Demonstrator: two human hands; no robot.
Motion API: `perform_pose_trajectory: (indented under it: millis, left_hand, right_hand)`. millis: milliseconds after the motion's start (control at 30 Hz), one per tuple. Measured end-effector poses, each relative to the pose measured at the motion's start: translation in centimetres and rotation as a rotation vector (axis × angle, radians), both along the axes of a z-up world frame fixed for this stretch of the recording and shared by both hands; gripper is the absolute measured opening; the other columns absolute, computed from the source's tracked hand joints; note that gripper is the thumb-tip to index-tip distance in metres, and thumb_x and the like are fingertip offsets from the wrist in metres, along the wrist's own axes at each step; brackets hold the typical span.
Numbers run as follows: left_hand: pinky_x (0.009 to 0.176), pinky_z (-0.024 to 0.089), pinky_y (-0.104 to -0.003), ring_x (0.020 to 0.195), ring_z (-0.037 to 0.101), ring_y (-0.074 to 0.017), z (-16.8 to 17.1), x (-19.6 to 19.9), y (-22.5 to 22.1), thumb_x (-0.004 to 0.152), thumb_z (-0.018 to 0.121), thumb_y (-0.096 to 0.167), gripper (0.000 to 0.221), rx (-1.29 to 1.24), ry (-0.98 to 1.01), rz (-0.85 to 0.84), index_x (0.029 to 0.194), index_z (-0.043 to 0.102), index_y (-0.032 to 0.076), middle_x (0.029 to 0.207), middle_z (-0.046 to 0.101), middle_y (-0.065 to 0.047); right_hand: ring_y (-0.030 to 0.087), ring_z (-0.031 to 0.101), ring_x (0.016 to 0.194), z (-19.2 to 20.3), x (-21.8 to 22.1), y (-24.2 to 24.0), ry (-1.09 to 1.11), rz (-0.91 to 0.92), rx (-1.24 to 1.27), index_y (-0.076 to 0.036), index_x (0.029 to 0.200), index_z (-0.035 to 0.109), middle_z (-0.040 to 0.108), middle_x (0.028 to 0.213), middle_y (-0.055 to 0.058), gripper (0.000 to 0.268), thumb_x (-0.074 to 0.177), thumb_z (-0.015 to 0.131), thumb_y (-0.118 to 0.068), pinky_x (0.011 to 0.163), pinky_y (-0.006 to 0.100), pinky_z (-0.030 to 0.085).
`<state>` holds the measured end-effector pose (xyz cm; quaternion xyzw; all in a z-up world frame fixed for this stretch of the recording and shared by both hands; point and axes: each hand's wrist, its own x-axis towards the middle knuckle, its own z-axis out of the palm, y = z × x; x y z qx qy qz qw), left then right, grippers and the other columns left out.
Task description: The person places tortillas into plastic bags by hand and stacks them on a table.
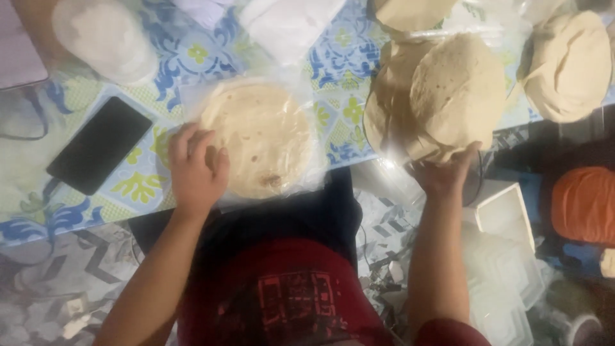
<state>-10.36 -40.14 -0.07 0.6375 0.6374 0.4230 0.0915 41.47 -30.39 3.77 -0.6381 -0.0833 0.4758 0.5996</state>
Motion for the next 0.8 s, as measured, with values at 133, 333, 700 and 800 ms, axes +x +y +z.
perform_pose_trajectory:
  millis: [133,333,700,800]
  left_hand:
    - [0.114,0.043,-0.055,0.133,0.051,-0.0444,0.3,-0.1,-0.2,0.095,0.075,0.016,0.037,-0.005,0.024,-0.003,0.128,0.062,0.005,0.141,0.053,-0.020]
    - [0.113,0.043,-0.056,0.131,0.051,-0.0444,0.0,0.0,0.6,0.093,0.074,0.016,0.035,0.046,0.019,0.020,0.124,0.063,0.005,0.139,0.054,-0.021]
    - [0.107,0.042,-0.057,0.125,0.050,-0.0452,0.0,0.0,-0.4,0.089,0.074,0.021,0.036,-0.002,0.009,0.131,0.120,0.064,0.006,0.135,0.053,-0.022]
    - [0.107,0.043,-0.054,0.124,0.051,-0.0429,-0.1,0.1,-0.2,0.091,0.075,0.022,0.033,0.049,-0.035,0.128,0.119,0.064,0.008,0.134,0.053,-0.019]
  right_hand:
    - [0.039,0.037,0.152,-1.3,-1.8,-0.4,0.536,0.283,0.262,-0.022,0.163,0.028,0.035,0.167,0.013,0.110,0.075,0.046,-0.086,0.123,0.062,0.035]
    - [0.039,0.037,0.152,-0.2,-2.9,1.7,0.599,0.301,0.428,-0.018,0.164,0.030,0.037,0.167,0.014,0.104,0.080,0.041,-0.080,0.125,0.062,0.035]
    - [0.041,0.045,0.146,-3.0,-10.7,5.6,0.839,0.360,0.355,-0.008,0.159,0.038,0.045,0.161,0.019,0.086,0.090,0.039,-0.060,0.120,0.060,0.040]
    - [0.041,0.047,0.145,-2.9,-10.4,7.2,0.875,0.340,0.360,-0.006,0.157,0.041,0.048,0.159,0.020,0.081,0.093,0.038,-0.054,0.119,0.060,0.041]
